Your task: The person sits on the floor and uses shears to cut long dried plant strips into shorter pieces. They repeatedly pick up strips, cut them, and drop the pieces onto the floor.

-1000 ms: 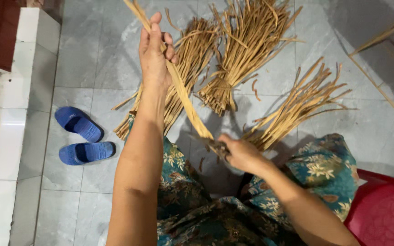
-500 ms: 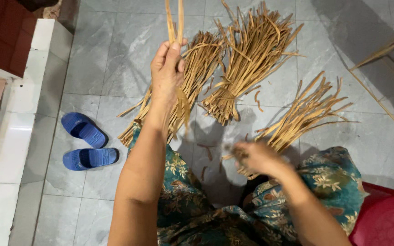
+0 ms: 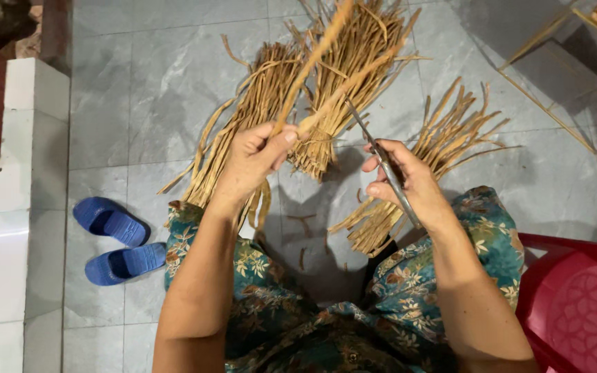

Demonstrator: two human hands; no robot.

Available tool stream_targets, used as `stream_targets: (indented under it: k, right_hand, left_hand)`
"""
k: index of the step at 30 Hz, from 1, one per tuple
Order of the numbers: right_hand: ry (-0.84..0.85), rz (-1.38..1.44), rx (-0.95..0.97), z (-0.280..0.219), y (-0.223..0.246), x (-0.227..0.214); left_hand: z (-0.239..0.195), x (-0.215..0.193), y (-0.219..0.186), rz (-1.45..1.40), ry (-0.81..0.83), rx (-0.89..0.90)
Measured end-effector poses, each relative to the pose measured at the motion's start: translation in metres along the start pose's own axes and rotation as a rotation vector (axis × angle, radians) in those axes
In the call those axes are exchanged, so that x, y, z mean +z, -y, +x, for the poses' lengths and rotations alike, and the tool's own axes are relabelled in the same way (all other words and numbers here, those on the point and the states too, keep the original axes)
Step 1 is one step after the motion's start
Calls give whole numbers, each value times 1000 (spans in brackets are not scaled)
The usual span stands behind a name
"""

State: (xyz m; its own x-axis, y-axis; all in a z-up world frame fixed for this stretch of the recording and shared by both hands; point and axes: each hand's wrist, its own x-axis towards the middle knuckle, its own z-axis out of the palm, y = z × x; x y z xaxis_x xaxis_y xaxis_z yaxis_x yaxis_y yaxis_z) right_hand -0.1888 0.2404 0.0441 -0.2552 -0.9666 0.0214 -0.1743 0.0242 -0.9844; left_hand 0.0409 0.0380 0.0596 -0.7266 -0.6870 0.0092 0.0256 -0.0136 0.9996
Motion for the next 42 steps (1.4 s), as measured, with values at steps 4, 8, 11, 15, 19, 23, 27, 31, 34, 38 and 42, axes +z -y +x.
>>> stream_targets:
  k: [4, 8, 11, 15, 19, 23, 27, 31, 34, 38, 42]
  right_hand:
    - [-16, 56, 36, -2, 0, 0]
    - [-46, 58, 47, 0, -7, 1]
    - [-64, 152, 42, 2, -14, 2]
    - [-123, 124, 53, 2, -22, 5]
    - [-226, 85, 43, 2, -20, 4]
    - [-225, 190, -90, 2, -8, -3]
    - [-237, 144, -105, 1, 3, -11]
    - [-208, 61, -152, 0, 8, -16]
    - [-217, 73, -121, -2, 7, -16]
    - [-275, 101, -128, -2, 4, -16]
    - [-331, 112, -35, -1, 3, -15]
  left_hand:
    - [-5, 0, 2, 61, 117, -6]
    - [-6, 3, 3, 59, 163, 6]
    - [-7, 3, 2, 79, 134, -48]
    - [-6, 3, 2, 48, 112, -77]
    - [-5, 1, 2, 35, 83, -71]
    - [-6, 0, 4, 83, 74, -64]
    - [-9, 0, 6, 107, 123, -111]
    - [-8, -2, 7, 205, 201, -95]
    - [-9, -2, 8, 267, 221, -132]
    - [-9, -1, 8, 282, 217, -122]
    - [-8, 0, 5, 294, 207, -148]
